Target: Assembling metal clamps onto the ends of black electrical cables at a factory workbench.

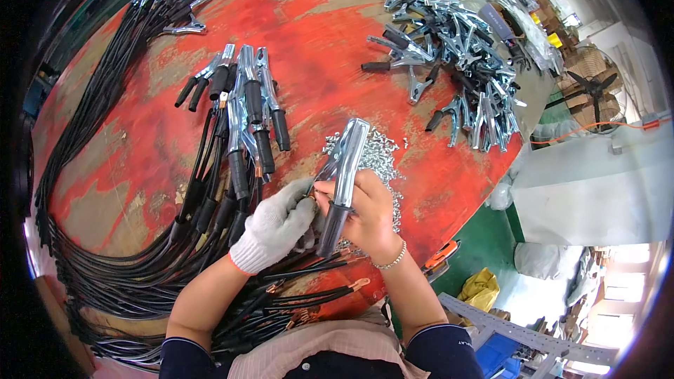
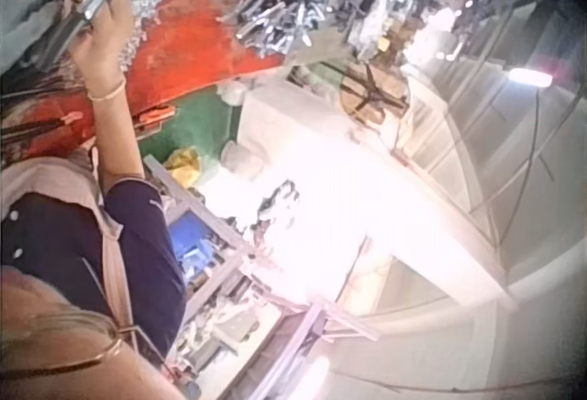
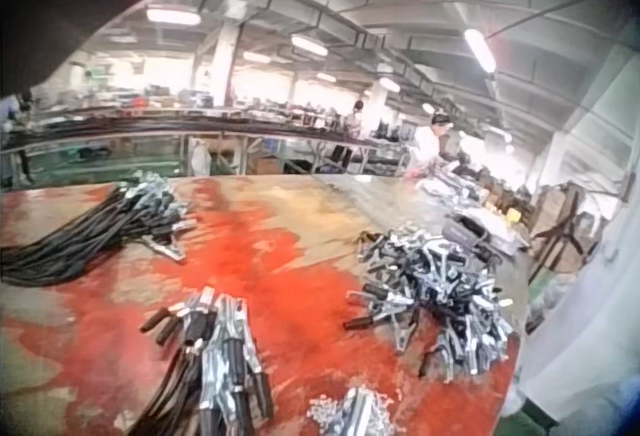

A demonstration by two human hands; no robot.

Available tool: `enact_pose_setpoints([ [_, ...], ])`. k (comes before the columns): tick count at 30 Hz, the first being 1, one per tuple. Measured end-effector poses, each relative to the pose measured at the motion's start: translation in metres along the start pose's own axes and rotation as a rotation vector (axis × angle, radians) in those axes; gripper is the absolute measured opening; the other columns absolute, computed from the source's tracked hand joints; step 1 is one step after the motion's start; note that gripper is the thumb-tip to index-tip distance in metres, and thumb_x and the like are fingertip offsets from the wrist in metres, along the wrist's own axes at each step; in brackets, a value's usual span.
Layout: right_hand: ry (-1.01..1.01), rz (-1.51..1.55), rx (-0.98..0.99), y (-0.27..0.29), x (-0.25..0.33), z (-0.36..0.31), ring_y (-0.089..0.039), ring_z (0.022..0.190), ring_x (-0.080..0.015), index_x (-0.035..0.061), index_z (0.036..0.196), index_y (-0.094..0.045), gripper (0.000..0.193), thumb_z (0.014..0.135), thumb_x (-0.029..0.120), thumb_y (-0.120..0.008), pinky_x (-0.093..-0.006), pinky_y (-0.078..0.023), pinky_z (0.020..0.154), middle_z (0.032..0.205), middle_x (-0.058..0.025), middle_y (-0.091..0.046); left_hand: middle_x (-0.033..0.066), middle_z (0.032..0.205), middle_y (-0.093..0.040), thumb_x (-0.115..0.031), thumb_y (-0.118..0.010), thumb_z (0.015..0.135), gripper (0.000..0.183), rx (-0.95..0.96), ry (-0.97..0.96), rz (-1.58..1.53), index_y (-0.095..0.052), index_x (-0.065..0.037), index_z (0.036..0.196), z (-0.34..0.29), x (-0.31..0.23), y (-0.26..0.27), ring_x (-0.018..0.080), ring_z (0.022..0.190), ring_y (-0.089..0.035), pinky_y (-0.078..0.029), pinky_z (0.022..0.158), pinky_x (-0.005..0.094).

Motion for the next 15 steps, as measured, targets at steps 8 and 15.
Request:
enact_pose_setpoints([
  [8, -0.037, -0.027, 0.002, -0.0039, -0.0019, -0.0036, -0.058, 0.069, -0.0207, 0.0042, 0.088, -0.071, 0.024, 0.068, -0.003, -0.081, -0.0312, -0.046, 0.06, 0.079, -0.0078, -0.06, 0.0025, 0.076, -0.061, -0.013, -0.048, 0.099, 0.035, -0.016, 0.003, -0.003, -0.051, 0.0, 0.131, -0.0001, -0.0061, 0.0017, 0.0083, 0.057, -0.056, -0.048, 0.053, 0.0235],
  [15, 0.031, -0.018, -0.003, -0.0008, 0.0035, 0.0013, -0.06, 0.07, -0.0224, 0.0048, 0.089, -0.071, 0.025, 0.067, -0.001, -0.08, -0.0322, -0.047, 0.061, 0.079, -0.009, -0.062, 0.0028, 0.076, -0.061, -0.013, -0.047, 0.099, 0.036, -0.01, -0.046, -0.035, -0.05, -0.001, 0.133, 0.0008, 0.0012, 0.0014, 0.0082, 0.057, -0.056, -0.048, 0.053, 0.0233],
])
Point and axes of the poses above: each hand's wrist, its own z-axis towards the middle knuckle, its own y-axis out of the back of the hand, x = y × z, the point moved 6 cm from there along z, towards the middle knuckle
